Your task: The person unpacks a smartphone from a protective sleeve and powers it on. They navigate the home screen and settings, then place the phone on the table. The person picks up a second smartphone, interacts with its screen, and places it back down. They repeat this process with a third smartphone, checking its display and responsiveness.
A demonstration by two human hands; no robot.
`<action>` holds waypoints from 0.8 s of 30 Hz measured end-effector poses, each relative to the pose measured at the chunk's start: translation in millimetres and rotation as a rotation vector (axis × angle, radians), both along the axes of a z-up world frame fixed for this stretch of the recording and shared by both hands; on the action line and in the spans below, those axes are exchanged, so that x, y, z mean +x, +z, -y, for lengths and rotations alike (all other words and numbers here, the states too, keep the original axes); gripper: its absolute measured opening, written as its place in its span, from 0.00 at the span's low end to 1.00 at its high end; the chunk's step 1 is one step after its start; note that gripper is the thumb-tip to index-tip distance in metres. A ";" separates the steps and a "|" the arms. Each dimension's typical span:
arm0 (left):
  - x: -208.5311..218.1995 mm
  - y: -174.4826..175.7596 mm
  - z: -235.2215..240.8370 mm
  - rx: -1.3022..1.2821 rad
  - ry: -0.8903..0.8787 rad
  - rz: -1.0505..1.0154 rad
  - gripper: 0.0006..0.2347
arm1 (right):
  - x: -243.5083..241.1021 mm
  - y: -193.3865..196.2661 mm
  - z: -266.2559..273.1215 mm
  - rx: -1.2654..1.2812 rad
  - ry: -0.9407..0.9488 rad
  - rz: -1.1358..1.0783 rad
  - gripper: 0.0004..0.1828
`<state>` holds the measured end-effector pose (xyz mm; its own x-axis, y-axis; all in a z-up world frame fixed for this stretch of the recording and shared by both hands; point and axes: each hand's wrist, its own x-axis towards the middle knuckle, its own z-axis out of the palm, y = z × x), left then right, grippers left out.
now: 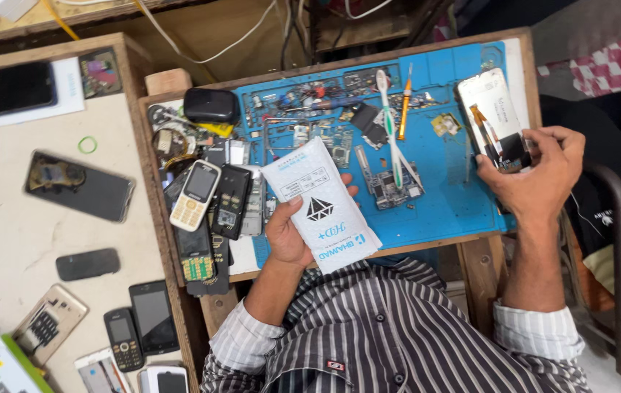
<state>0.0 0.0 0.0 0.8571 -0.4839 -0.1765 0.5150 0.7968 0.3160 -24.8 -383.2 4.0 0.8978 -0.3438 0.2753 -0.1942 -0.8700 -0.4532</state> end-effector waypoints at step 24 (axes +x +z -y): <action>3.0 22.0 -75.8 0.079 0.358 0.038 0.34 | 0.2 18.9 -121.3 -0.136 0.442 -0.022 0.34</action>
